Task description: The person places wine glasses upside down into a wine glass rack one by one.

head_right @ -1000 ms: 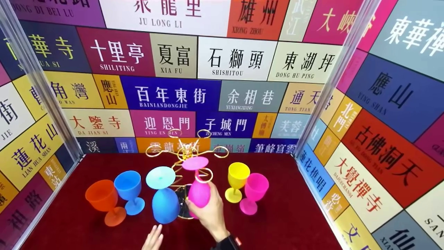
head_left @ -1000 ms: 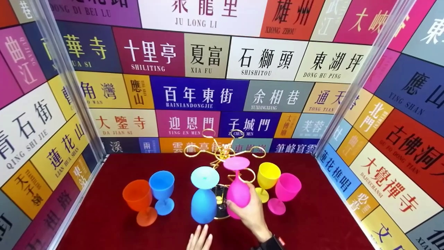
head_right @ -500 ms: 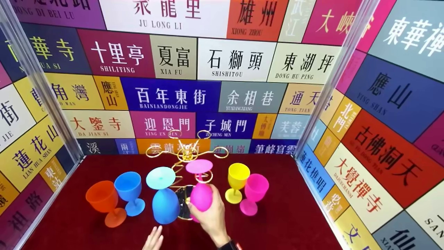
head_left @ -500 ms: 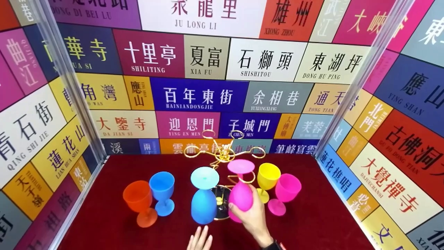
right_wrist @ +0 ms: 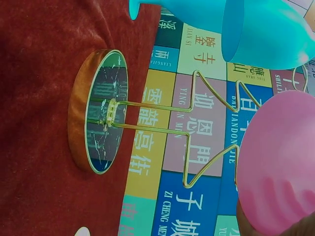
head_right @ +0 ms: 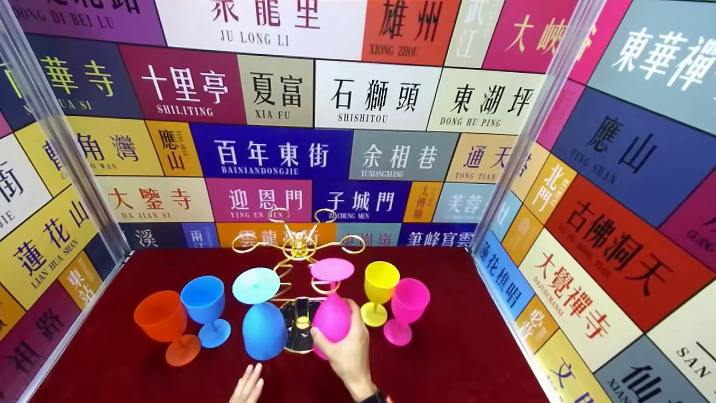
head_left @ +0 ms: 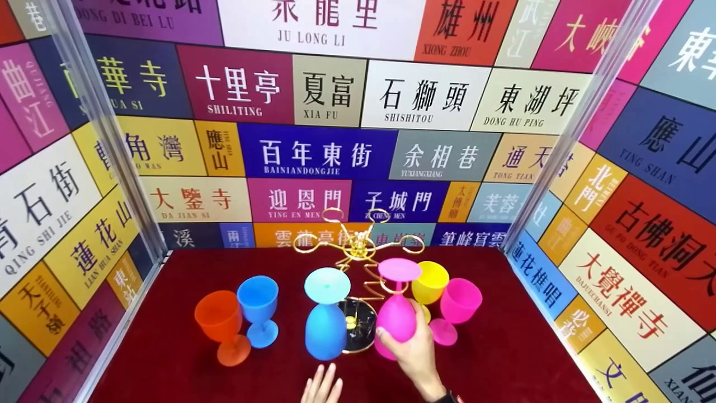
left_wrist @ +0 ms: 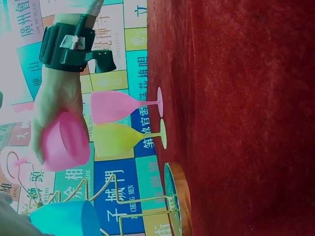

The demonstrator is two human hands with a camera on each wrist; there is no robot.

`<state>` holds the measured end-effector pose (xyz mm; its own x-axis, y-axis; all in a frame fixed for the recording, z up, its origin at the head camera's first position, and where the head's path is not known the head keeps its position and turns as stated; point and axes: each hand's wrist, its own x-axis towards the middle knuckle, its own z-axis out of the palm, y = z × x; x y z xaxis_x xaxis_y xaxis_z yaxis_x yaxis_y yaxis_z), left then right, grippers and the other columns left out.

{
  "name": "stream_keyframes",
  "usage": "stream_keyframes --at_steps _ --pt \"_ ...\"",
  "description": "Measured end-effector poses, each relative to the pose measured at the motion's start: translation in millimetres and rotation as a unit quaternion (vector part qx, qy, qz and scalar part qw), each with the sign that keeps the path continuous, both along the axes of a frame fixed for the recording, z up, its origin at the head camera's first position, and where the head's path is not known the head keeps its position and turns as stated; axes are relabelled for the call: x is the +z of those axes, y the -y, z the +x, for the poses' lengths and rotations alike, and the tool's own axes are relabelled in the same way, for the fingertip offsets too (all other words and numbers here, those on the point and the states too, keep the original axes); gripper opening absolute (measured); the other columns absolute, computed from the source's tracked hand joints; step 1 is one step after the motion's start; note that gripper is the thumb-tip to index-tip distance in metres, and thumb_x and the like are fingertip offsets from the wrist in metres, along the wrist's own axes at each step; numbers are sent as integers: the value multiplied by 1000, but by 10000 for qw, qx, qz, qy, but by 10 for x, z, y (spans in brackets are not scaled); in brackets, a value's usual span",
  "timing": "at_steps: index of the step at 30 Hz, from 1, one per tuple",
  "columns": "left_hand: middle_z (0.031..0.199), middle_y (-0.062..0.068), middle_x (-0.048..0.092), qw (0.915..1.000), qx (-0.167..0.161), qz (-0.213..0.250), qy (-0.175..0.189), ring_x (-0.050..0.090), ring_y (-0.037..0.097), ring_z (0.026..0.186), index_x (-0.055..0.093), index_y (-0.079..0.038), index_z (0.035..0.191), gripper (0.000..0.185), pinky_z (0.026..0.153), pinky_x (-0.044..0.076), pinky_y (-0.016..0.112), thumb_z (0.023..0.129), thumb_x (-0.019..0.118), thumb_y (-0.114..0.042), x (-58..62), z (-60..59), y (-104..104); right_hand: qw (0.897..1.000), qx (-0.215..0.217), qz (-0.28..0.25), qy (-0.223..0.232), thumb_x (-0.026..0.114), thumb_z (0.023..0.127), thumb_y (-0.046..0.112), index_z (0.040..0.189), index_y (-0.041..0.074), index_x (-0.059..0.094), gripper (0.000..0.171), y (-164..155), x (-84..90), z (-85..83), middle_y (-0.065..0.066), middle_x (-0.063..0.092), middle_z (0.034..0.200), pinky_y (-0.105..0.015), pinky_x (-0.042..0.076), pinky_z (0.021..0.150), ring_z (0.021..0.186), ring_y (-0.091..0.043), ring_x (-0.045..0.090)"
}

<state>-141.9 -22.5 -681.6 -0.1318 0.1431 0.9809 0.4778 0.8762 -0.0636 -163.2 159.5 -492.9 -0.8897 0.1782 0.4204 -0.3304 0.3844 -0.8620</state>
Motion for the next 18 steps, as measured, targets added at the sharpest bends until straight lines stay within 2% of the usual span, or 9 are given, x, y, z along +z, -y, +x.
stream_keyframes --at_steps 5,12,15,18 --pt "140 5 50 10000 22 -63 62 43 21 134 53 -17 127 48 113 29 33 100 25 -45 -109 -35 12 10000 -58 -8 26 83 63 11 131 1 45 78 -14 -4 40 -16 56 122 -27 53 76 96 -25 63" --pt "148 2 40 9999 17 20 123 33 17 140 48 -20 134 48 116 23 30 101 23 -43 99 36 -2 9999 -47 -132 -11 83 63 9 130 0 45 78 -21 -4 84 -15 58 118 -28 53 76 96 -21 61" --pt "146 3 43 9997 -59 18 246 33 17 140 49 -20 133 47 116 22 31 100 24 -44 72 49 3 9999 -78 -143 -13 83 62 9 130 1 44 79 -20 -10 99 -15 59 117 -27 53 76 96 -19 61" --pt "147 2 42 9981 -132 -50 606 30 18 141 47 -22 135 48 117 18 30 100 23 -46 1 67 25 9998 -85 -156 -32 84 62 9 130 2 45 79 -19 -17 110 -15 58 118 -27 53 77 96 -17 61"
